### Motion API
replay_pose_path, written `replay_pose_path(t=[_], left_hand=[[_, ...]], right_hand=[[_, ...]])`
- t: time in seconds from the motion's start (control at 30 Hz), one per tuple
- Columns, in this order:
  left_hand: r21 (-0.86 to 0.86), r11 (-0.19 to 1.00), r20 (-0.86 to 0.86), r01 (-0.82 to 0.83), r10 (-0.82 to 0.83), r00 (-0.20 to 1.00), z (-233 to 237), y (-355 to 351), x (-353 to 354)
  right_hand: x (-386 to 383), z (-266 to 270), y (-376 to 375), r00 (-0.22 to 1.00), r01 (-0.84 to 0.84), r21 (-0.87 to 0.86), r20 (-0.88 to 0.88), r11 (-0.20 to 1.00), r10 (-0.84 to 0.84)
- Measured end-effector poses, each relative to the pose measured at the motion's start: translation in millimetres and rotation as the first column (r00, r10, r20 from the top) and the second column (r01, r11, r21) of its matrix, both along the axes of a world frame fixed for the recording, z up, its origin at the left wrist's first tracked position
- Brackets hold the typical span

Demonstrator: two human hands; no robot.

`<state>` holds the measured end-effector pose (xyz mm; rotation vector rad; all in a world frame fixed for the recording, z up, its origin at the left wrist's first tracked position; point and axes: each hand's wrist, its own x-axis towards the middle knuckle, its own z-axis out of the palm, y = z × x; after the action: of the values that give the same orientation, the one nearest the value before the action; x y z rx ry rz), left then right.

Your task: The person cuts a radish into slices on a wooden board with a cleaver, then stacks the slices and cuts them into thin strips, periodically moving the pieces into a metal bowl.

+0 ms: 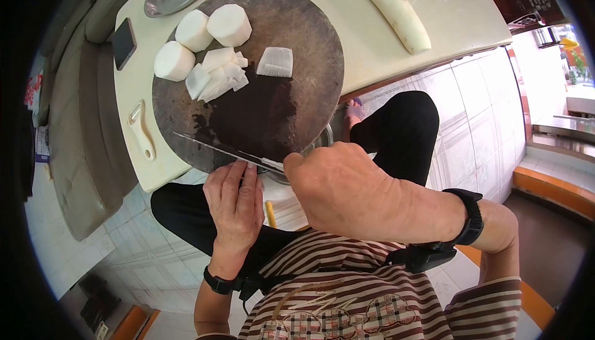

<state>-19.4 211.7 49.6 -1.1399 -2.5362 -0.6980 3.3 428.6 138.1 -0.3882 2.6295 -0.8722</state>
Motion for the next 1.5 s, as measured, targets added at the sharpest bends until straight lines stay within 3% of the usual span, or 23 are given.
replay_pose_path(t=[0.7,0.77,0.87,1.0,1.1,1.17,1.3,1.37,1.5], left_hand=[[0.031,0.999,-0.003,-0.009,0.010,1.000,-1.6,0.6,0.1],[0.042,0.999,0.001,-0.008,0.008,1.000,-1.5,0.5,0.8],[0.029,1.000,0.020,0.008,-0.008,1.000,-2.9,-4.1,3.1],[0.040,0.999,0.039,0.007,-0.009,0.999,-4.2,-3.8,3.9],[0.019,1.000,0.034,0.019,-0.020,0.999,-2.6,-3.6,3.7],[0.017,1.000,0.038,0.010,-0.011,0.999,-2.3,-3.7,4.3],[0.010,1.000,0.043,0.024,-0.024,0.999,0.6,-5.5,3.1],[-0.024,1.000,0.032,0.008,-0.007,0.999,-1.2,-3.5,3.1],[0.043,0.999,0.021,-0.033,0.032,0.999,-2.1,1.0,2.3]], right_hand=[[3.9,1.8,-8.1,0.999,0.019,0.016,0.047,1.000,-0.020],[7.3,-0.8,-11.6,0.993,-0.004,0.004,-0.116,1.000,0.004],[10.4,1.5,-22.5,0.994,-0.004,0.117,-0.106,0.993,0.017],[10.5,-2.0,-28.1,0.989,0.017,0.127,-0.145,0.992,0.002],[0.1,-1.1,-30.4,0.998,-0.024,0.115,-0.061,0.993,0.031],[-6.3,-8.3,-35.2,0.980,-0.053,0.052,-0.191,0.997,0.062],[-28.4,-17.5,-41.7,0.959,-0.052,-0.008,-0.279,0.999,0.048],[-39.5,-20.1,-36.2,0.991,0.041,-0.059,-0.122,0.997,-0.048],[-39.3,-15.3,-6.0,0.992,0.117,-0.097,-0.026,0.988,-0.120]])
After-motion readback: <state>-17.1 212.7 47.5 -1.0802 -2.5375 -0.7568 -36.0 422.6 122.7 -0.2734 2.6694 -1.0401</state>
